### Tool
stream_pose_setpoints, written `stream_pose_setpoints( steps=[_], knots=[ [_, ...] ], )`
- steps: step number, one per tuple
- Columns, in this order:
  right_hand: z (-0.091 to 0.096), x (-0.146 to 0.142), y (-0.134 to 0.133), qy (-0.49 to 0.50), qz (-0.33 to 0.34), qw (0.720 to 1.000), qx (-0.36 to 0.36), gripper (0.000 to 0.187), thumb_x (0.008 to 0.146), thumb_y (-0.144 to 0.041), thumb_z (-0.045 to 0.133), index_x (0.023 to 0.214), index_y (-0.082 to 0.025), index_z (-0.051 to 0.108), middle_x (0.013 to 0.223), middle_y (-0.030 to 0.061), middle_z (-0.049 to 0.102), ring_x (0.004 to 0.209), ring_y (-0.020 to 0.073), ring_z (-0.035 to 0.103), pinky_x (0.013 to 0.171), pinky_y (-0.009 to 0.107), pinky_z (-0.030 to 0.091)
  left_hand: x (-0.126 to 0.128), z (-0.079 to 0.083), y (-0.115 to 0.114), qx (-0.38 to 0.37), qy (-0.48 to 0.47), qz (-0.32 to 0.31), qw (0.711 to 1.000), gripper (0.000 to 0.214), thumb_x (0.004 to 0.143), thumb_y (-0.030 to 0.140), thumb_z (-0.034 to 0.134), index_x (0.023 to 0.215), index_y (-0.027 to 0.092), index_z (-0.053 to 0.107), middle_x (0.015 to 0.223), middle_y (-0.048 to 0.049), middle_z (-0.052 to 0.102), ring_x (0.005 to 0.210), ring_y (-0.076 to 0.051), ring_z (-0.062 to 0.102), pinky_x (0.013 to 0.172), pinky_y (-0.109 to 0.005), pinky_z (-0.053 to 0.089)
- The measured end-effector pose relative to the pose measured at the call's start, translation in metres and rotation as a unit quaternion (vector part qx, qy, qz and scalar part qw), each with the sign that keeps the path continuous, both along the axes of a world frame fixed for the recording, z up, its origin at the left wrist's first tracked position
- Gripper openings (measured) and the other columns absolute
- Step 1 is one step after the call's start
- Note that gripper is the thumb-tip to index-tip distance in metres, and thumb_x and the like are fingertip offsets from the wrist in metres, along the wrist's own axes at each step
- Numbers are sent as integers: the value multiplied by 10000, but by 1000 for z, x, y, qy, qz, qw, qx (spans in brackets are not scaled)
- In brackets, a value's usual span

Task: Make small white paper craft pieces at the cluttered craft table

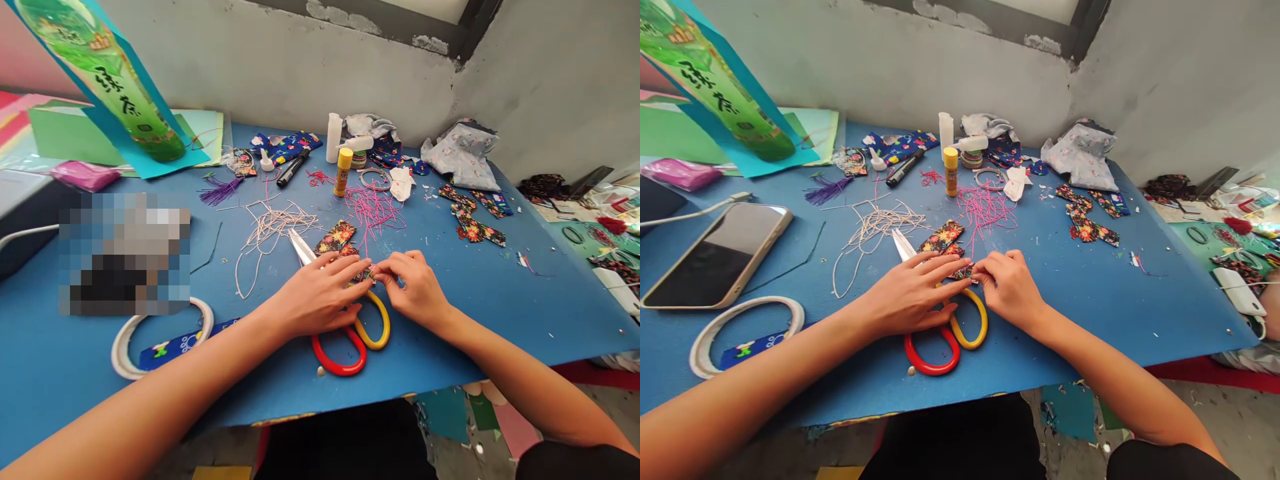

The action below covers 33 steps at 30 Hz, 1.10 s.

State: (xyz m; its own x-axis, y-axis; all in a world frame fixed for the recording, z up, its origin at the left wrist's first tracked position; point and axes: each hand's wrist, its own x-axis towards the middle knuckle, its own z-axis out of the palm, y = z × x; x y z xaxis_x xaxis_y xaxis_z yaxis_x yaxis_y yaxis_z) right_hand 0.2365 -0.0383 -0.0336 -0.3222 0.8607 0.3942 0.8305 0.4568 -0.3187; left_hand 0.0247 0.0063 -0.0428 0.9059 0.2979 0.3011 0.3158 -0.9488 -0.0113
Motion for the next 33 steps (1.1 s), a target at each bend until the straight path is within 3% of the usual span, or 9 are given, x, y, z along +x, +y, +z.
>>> stream_pose_setpoints(
  steps=[10, 17, 23, 26, 28, 33],
  knots=[
    [2, -2, 2, 110, -49, 988, -100, 148, 856, -200, 541, 711, -208, 563, 691, 6, 626, 668, 161, 562, 687, 307, 415, -1, 2, -1, 32, -3, -7, 999, 401, 876, 339, 537, 1250, 193, 540, 1376, -92, 557, 1277, -277, 496, 1058, -430, 365],
    [2, 1, 2, 158, -39, 971, -175, 182, 883, -293, 506, 748, -194, 578, 668, -3, 632, 613, 135, 574, 574, 247, 466, -1, 4, -2, 28, -6, -11, 1000, 402, 881, 322, 521, 1261, 195, 548, 1388, -87, 551, 1269, -272, 512, 1056, -435, 381],
    [8, 30, 9, 125, -54, 981, -136, 135, 858, -293, 566, 786, -202, 634, 786, 26, 675, 744, 169, 607, 717, 297, 475, -4, -3, 1, -76, -40, 42, 995, 507, 940, 394, 408, 1364, 121, 465, 1400, -112, 535, 1288, -258, 496, 1054, -418, 403],
    [7, 52, 9, 86, -52, 987, -126, 151, 855, -313, 583, 766, -208, 644, 753, 26, 686, 700, 176, 618, 664, 303, 470, -4, -6, 2, -121, -32, 76, 989, 492, 949, 422, 382, 1294, 109, 542, 1396, -125, 536, 1294, -265, 490, 1066, -425, 397],
    [5, 63, 7, 55, -44, 991, -117, 166, 865, -320, 579, 758, -212, 646, 742, 24, 692, 683, 177, 625, 646, 307, 463, -4, -6, 3, -133, -31, 81, 987, 485, 952, 420, 373, 1268, 108, 568, 1390, -131, 540, 1295, -268, 489, 1073, -435, 390],
    [2, 76, -4, -14, -16, 998, -57, 133, 900, -272, 565, 811, -222, 651, 787, 19, 712, 733, 176, 639, 795, 360, 416, -3, -6, 3, -136, -39, 77, 987, 485, 949, 409, 378, 1263, 99, 579, 1372, -140, 556, 1275, -275, 510, 1073, -448, 391]
  ],
)
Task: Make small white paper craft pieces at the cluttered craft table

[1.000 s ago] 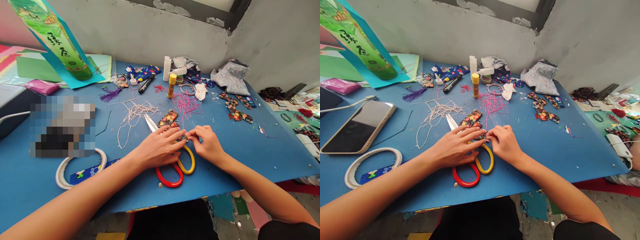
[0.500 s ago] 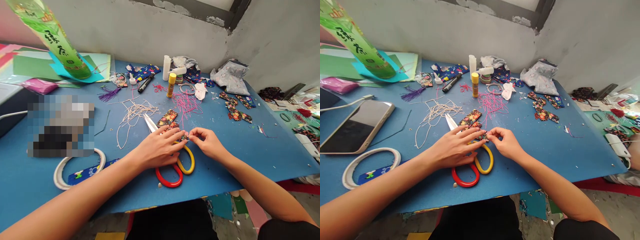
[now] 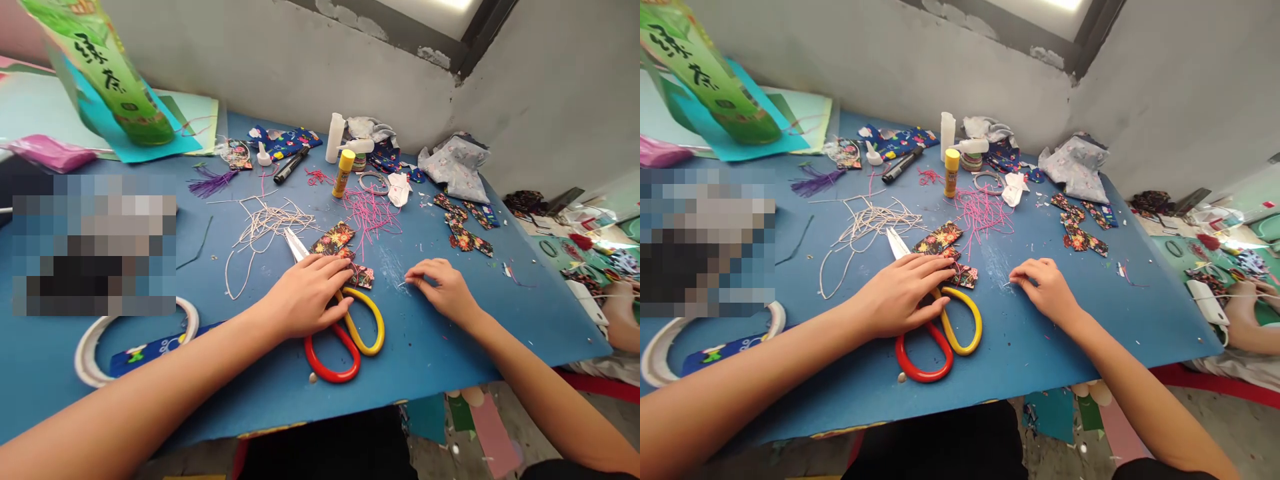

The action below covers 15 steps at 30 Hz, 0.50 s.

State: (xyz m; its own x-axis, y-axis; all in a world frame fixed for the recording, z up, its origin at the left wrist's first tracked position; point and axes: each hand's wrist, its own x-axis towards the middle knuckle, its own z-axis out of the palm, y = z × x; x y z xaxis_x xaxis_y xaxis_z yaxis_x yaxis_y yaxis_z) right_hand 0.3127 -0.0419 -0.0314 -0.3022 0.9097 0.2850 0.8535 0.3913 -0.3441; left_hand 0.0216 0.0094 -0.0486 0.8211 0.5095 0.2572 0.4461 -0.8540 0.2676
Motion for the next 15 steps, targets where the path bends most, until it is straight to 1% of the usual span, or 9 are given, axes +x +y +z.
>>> stream_pose_setpoints(
  steps=[7, 11, 15],
  knots=[
    [-3, 5, -9, -62, 21, 995, 72, 129, 908, -157, 543, 826, -217, 621, 792, 9, 720, 706, 158, 643, 813, 367, 368, -1, -1, 0, 1, -7, -1, 1000, 473, 944, 411, 403, 1254, 102, 582, 1362, -135, 565, 1267, -280, 517, 1068, -445, 396],
    [-2, 3, -11, -87, 26, 992, 89, 143, 903, -115, 532, 841, -219, 609, 805, 3, 725, 706, 154, 648, 815, 371, 354, -1, -1, 1, 2, -8, 0, 1000, 477, 943, 415, 402, 1250, 100, 587, 1367, -134, 562, 1271, -281, 514, 1066, -443, 400],
    [1, 2, -18, -99, 29, 991, 89, 150, 899, -104, 527, 851, -222, 607, 811, 1, 726, 706, 152, 651, 811, 367, 353, 0, -1, 1, 4, -6, 0, 1000, 478, 942, 417, 401, 1250, 104, 590, 1370, -128, 561, 1265, -275, 519, 1067, -435, 400]
  ],
)
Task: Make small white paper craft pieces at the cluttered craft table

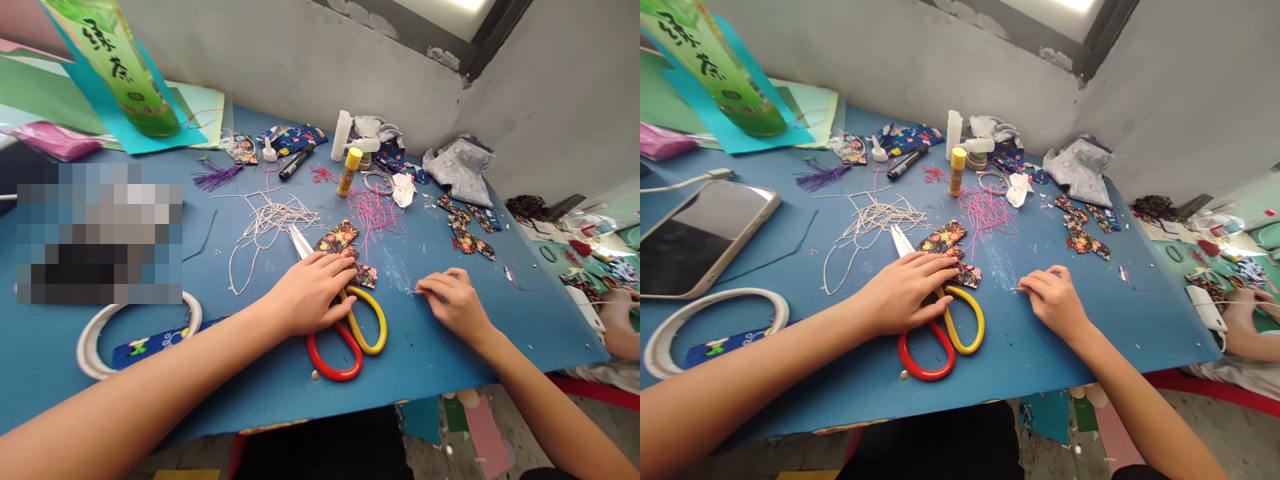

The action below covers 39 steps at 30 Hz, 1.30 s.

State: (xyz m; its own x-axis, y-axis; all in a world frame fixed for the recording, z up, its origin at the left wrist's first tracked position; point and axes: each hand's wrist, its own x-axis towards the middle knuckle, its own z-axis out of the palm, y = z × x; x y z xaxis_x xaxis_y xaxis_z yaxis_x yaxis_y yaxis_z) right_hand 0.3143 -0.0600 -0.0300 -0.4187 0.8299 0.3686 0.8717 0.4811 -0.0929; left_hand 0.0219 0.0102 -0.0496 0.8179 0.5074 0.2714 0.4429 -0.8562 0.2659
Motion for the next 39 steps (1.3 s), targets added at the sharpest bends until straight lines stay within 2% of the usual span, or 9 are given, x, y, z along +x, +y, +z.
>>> stream_pose_setpoints(
  steps=[9, 19, 28, 34, 39],
  knots=[
    [-2, 4, -4, 9, -13, 1000, -17, 164, 897, -109, 513, 823, -229, 598, 785, -19, 719, 695, 139, 655, 804, 362, 342, -1, 0, 0, 1, -2, 4, 1000, 466, 945, 408, 398, 1249, 109, 587, 1370, -121, 563, 1283, -273, 503, 1073, -439, 390],
    [-12, -5, 4, 30, -61, 997, 22, 171, 902, -135, 492, 839, -237, 614, 784, 8, 738, 738, 175, 675, 817, 386, 333, -1, 1, -1, -5, 2, 3, 1000, 471, 946, 406, 392, 1254, 106, 584, 1374, -129, 557, 1285, -277, 501, 1076, -440, 388],
    [-9, 3, 4, 43, -11, 999, -10, 186, 896, -129, 496, 780, -236, 594, 737, -15, 712, 688, 155, 664, 772, 359, 359, -1, 2, -1, -6, 6, 1, 1000, 477, 944, 404, 390, 1261, 103, 582, 1365, -139, 562, 1273, -279, 511, 1070, -435, 391],
    [-13, -3, 10, 34, -31, 999, 1, 183, 916, -147, 489, 794, -221, 603, 748, 9, 707, 702, 159, 652, 768, 356, 375, -1, 2, -1, -3, 13, 2, 1000, 484, 945, 413, 380, 1265, 109, 579, 1377, -133, 554, 1277, -272, 509, 1072, -431, 390],
    [-17, 0, 18, 22, -47, 999, 12, 192, 952, -217, 492, 842, -172, 643, 779, 19, 700, 746, 167, 646, 842, 391, 415, -1, 2, -2, -5, 11, 2, 1000, 480, 947, 406, 380, 1272, 110, 573, 1381, -131, 550, 1280, -273, 506, 1074, -438, 389]
  ],
)
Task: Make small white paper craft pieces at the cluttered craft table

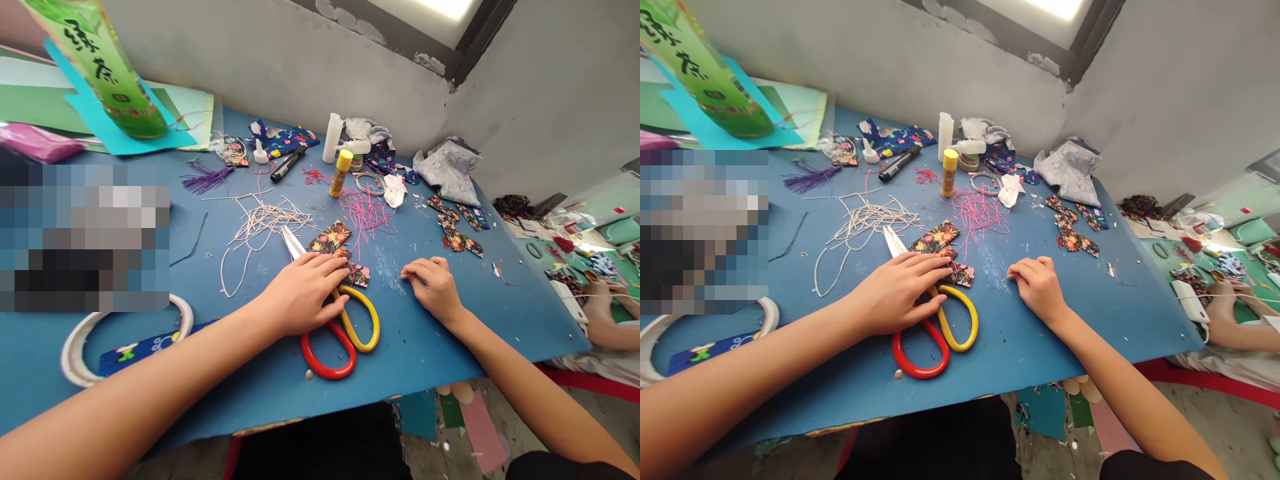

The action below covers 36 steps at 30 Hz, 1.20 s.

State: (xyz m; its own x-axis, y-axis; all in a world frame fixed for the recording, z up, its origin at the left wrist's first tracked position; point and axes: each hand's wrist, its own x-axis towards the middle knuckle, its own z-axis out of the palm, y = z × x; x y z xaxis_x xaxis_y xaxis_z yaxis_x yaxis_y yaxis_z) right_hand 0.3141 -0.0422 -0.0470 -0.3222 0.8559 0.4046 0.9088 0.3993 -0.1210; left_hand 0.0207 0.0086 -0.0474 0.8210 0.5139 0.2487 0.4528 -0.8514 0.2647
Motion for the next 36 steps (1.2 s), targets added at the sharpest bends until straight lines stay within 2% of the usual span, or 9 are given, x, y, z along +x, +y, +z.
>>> stream_pose_setpoints(
  steps=[4, 9, 15, 20, 25, 28, 32, 36],
  knots=[
    [-2, 3, 9, -2, -13, 1000, -4, 228, 953, -341, 524, 889, -158, 644, 847, 13, 678, 804, 157, 638, 861, 402, 479, 1, -1, 0, -4, -8, 1, 1000, 460, 946, 402, 394, 1261, 123, 578, 1374, -126, 558, 1282, -272, 503, 1071, -439, 394],
    [-4, -1, 32, -5, -16, 1000, -17, 205, 942, -335, 548, 975, -151, 632, 945, 31, 661, 827, 150, 636, 797, 370, 530, 1, -1, 0, -15, -7, 8, 1000, 454, 943, 413, 395, 1250, 139, 586, 1379, -116, 555, 1277, -269, 506, 1070, -437, 394],
    [-5, -12, 57, 5, -11, 1000, -24, 210, 938, -333, 556, 1017, -151, 624, 987, 41, 654, 852, 158, 634, 790, 371, 536, 0, -1, 0, -18, -15, 6, 1000, 441, 936, 404, 421, 1245, 139, 590, 1387, -124, 546, 1277, -273, 505, 1070, -448, 400],
    [-3, -10, 41, 16, 11, 999, -26, 207, 944, -330, 539, 907, -151, 636, 876, 15, 667, 805, 153, 630, 824, 384, 493, 0, -2, 0, -27, -21, 5, 999, 434, 932, 397, 430, 1249, 146, 586, 1385, -124, 547, 1287, -267, 497, 1086, -449, 389],
    [4, -1, 6, 16, 31, 999, -23, 180, 913, -143, 501, 819, -206, 641, 785, 6, 711, 726, 143, 625, 812, 354, 361, 0, -2, 0, -28, -10, 9, 1000, 444, 937, 412, 415, 1255, 152, 584, 1395, -113, 541, 1291, -263, 492, 1088, -440, 381],
    [9, 4, -8, 11, 42, 999, -27, 177, 889, -122, 506, 815, -228, 628, 771, -4, 719, 709, 148, 638, 795, 353, 337, 0, -1, 0, -30, -7, 11, 999, 448, 939, 410, 408, 1258, 146, 580, 1393, -114, 542, 1291, -260, 492, 1090, -436, 375],
    [10, 5, -10, 2, 50, 998, -26, 180, 884, -113, 503, 827, -240, 617, 766, -20, 722, 710, 147, 651, 805, 360, 330, 0, -1, 0, -28, -9, 11, 1000, 448, 938, 409, 412, 1258, 143, 579, 1391, -121, 542, 1291, -262, 493, 1083, -438, 378],
    [6, -1, 5, -11, 45, 999, -10, 167, 888, -120, 520, 840, -235, 631, 794, -8, 726, 767, 161, 650, 835, 374, 328, 0, -2, 0, -22, -13, 7, 1000, 450, 943, 406, 403, 1260, 138, 576, 1382, -122, 550, 1284, -262, 497, 1075, -436, 385]
  ],
)
